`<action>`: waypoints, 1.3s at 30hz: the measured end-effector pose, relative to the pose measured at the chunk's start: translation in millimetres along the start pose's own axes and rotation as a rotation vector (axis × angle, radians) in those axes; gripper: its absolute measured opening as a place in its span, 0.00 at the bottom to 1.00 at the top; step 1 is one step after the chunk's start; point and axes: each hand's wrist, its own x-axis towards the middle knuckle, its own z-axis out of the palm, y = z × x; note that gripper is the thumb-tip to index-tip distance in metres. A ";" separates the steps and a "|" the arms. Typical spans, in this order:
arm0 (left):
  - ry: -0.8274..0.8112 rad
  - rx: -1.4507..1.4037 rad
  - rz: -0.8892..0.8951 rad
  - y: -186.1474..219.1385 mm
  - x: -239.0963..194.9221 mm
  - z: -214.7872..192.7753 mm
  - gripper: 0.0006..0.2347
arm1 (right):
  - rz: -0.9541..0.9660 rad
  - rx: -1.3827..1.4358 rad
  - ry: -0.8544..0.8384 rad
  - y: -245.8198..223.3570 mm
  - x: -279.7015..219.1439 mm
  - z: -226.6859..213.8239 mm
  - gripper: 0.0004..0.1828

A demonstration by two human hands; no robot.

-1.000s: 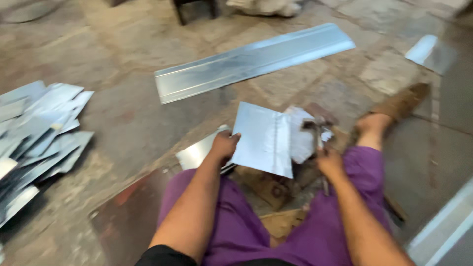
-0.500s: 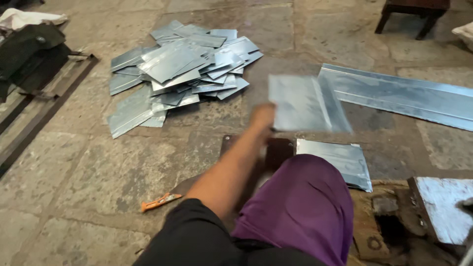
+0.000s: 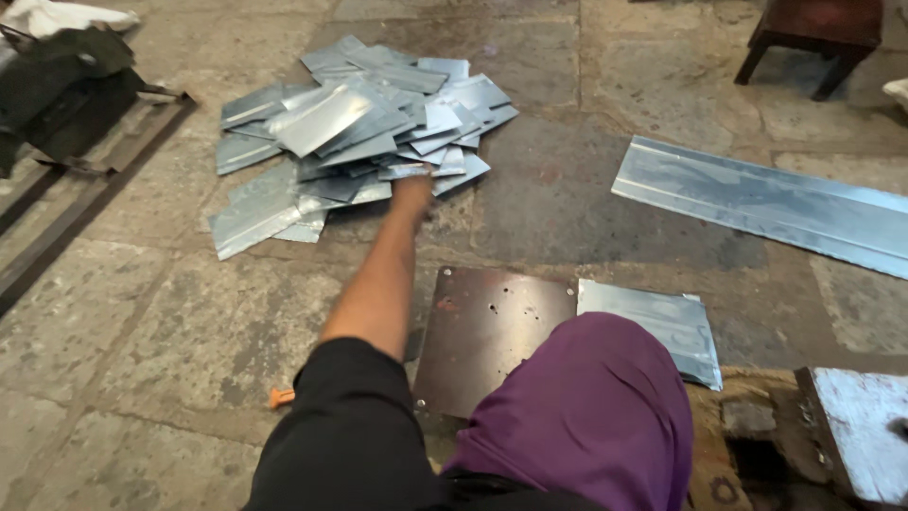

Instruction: The person uses a hammer to strike and flatten rectangular metal sheets against a wooden block on the floor, handling the sheets one at a time.

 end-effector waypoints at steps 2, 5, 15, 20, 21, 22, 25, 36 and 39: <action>-0.328 -0.322 -0.154 -41.9 -40.8 45.0 0.13 | -0.014 -0.032 -0.017 7.2 0.6 5.5 0.27; -0.425 -0.319 -0.263 -60.0 -112.7 102.2 0.15 | -0.035 -0.078 -0.040 12.5 4.3 12.5 0.27; -0.800 -0.284 0.069 53.2 -205.6 213.4 0.14 | 0.103 -0.269 -0.148 164.5 -106.5 29.3 0.28; -1.008 0.107 0.270 83.9 -239.9 281.8 0.16 | -0.084 -0.422 -0.141 150.9 -161.5 2.1 0.27; -1.042 0.213 0.323 84.6 -247.7 297.0 0.16 | -0.082 -0.249 -0.139 140.9 -170.8 -2.0 0.26; -1.074 0.480 0.578 88.1 -254.5 315.2 0.17 | -0.078 -0.077 -0.134 130.5 -179.9 -5.4 0.24; -1.094 1.083 1.039 88.7 -272.2 355.1 0.16 | 0.110 0.307 -0.221 88.6 -206.8 -9.8 0.20; -1.117 1.558 1.019 -24.1 -350.2 398.8 0.12 | -0.343 0.826 -0.616 16.8 -202.3 -1.8 0.13; -1.151 1.567 1.001 -35.2 -341.8 407.2 0.11 | -0.391 0.869 -0.681 14.5 -194.6 0.1 0.14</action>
